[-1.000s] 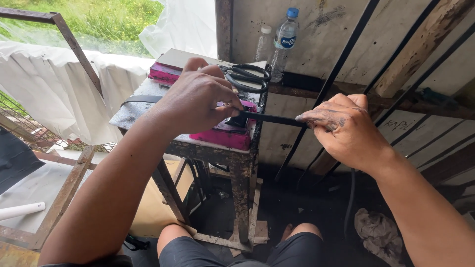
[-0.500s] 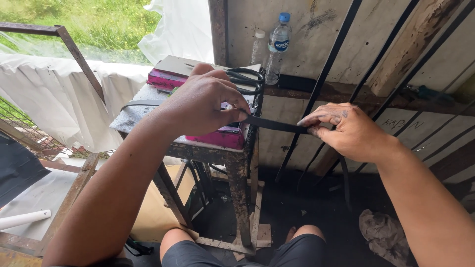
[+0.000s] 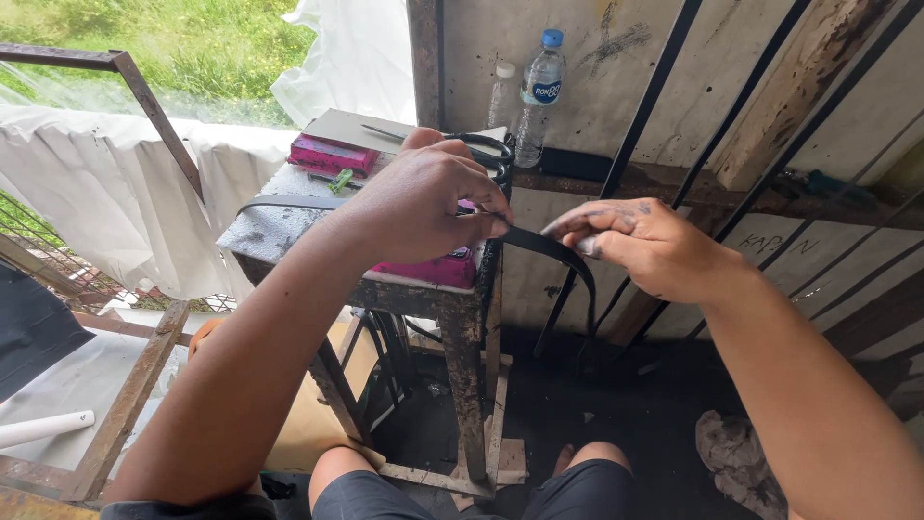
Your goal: Applying edge paint to a leather strip using a roller applicator and hanging it to dry with clothespins.
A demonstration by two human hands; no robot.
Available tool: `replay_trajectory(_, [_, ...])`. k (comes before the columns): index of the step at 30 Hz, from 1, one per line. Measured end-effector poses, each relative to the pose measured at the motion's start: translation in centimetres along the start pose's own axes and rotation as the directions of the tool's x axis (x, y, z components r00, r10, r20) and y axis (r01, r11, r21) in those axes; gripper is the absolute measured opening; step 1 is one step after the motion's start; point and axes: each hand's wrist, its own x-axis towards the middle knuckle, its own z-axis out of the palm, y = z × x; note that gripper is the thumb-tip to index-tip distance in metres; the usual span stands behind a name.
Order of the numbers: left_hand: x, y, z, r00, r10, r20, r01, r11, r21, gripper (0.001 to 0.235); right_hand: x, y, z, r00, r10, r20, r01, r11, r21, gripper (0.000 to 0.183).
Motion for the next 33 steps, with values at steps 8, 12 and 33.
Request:
replay_trajectory(8, [-0.2,0.1,0.0,1.000,0.004,-0.019,-0.005,1.000,-0.016,0.016,2.1,-1.3,0.7,0.994,-0.108,0.017,0.108,0.994,-0.027,0.030])
replay_trajectory(12, [-0.6,-0.4,-0.3,1.000,0.005,-0.029,-0.005,1.000,-0.013,0.018,2.3,-1.3,0.7,0.995,-0.096,0.015,0.096,0.995,-0.021,0.028])
replay_trajectory(33, [-7.2,-5.4,-4.8,0.974,-0.196,-0.110,0.222,0.921,0.319,0.010,4.6,-1.9,3.6,0.957,-0.289,0.019,0.275,0.887,-0.371,0.021])
